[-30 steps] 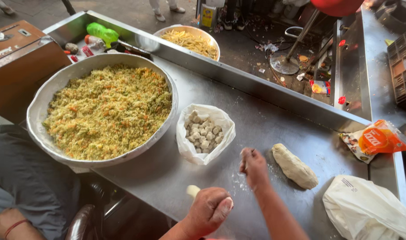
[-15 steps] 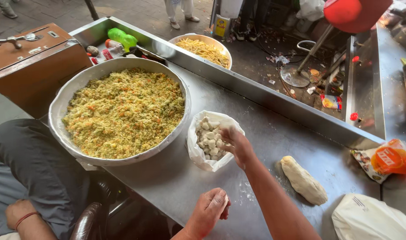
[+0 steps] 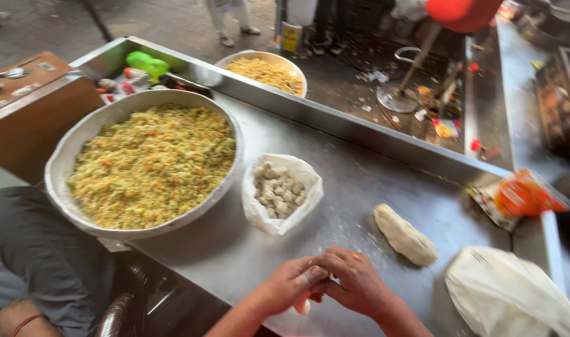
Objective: The person rolls a long piece of dough on a metal countertop, repeatedly pinches off small pieces, and shapes them into small balls. The formed balls are placed into a white cloth bag. A large tray of seasoned rice and a bowl of french fries are visible nearby.
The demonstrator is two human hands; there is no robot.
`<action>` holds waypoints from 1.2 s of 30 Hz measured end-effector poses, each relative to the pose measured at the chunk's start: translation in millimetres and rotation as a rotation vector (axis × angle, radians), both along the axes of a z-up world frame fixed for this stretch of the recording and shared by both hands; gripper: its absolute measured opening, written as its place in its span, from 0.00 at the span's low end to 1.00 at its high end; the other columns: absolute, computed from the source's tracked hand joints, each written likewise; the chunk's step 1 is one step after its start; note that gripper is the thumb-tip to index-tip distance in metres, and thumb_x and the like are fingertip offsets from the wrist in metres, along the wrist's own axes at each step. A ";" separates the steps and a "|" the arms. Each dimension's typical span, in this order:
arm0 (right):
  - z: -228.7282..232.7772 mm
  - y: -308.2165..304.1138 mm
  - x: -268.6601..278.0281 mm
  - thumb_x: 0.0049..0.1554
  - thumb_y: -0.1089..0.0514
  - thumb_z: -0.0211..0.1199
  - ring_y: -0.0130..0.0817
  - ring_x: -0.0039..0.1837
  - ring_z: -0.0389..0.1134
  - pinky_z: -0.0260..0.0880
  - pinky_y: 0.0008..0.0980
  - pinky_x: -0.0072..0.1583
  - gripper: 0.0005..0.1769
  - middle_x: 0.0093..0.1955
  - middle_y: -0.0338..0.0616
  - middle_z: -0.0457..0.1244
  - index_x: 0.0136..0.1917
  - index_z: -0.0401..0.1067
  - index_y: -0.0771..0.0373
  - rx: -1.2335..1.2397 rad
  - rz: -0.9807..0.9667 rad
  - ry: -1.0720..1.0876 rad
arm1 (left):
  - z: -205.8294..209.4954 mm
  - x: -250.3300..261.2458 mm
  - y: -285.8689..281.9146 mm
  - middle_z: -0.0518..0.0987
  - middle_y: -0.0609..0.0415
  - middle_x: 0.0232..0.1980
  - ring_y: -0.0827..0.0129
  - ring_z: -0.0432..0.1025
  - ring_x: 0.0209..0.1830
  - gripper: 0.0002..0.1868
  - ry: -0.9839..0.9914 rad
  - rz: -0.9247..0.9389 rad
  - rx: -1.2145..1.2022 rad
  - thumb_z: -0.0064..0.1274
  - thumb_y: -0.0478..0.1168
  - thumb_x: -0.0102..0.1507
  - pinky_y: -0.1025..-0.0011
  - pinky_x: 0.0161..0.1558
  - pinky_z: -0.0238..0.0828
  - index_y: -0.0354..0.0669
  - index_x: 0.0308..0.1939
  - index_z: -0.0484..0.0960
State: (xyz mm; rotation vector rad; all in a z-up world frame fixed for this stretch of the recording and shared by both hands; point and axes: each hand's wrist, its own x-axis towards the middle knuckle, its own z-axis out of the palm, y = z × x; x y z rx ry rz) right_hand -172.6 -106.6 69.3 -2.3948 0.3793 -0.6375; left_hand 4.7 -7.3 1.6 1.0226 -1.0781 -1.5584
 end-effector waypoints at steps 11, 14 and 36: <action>-66.7 17.0 -24.0 0.62 0.50 0.65 0.32 0.36 0.66 0.68 0.33 0.38 0.15 0.37 0.42 0.64 0.45 0.69 0.64 0.353 -0.239 -0.428 | 20.2 -35.6 1.7 0.79 0.49 0.32 0.66 0.74 0.31 0.21 0.124 0.081 -0.025 0.40 0.51 0.72 0.69 0.38 0.73 0.36 0.40 0.78; -95.0 17.4 -13.1 0.65 0.52 0.62 0.28 0.32 0.62 0.60 0.29 0.34 0.14 0.33 0.42 0.63 0.46 0.68 0.65 1.067 -0.147 -0.617 | 26.8 -33.2 -1.2 0.79 0.51 0.31 0.68 0.74 0.30 0.22 -0.168 0.147 -0.206 0.41 0.50 0.71 0.70 0.36 0.73 0.34 0.37 0.79; 47.1 46.6 30.5 0.46 0.52 0.77 0.38 0.40 0.70 0.70 0.35 0.41 0.25 0.39 0.39 0.68 0.56 0.74 0.54 0.094 -0.247 0.067 | 31.2 55.3 -13.2 0.77 0.52 0.38 0.69 0.75 0.35 0.23 0.087 -0.424 0.026 0.39 0.52 0.76 0.71 0.39 0.74 0.32 0.56 0.74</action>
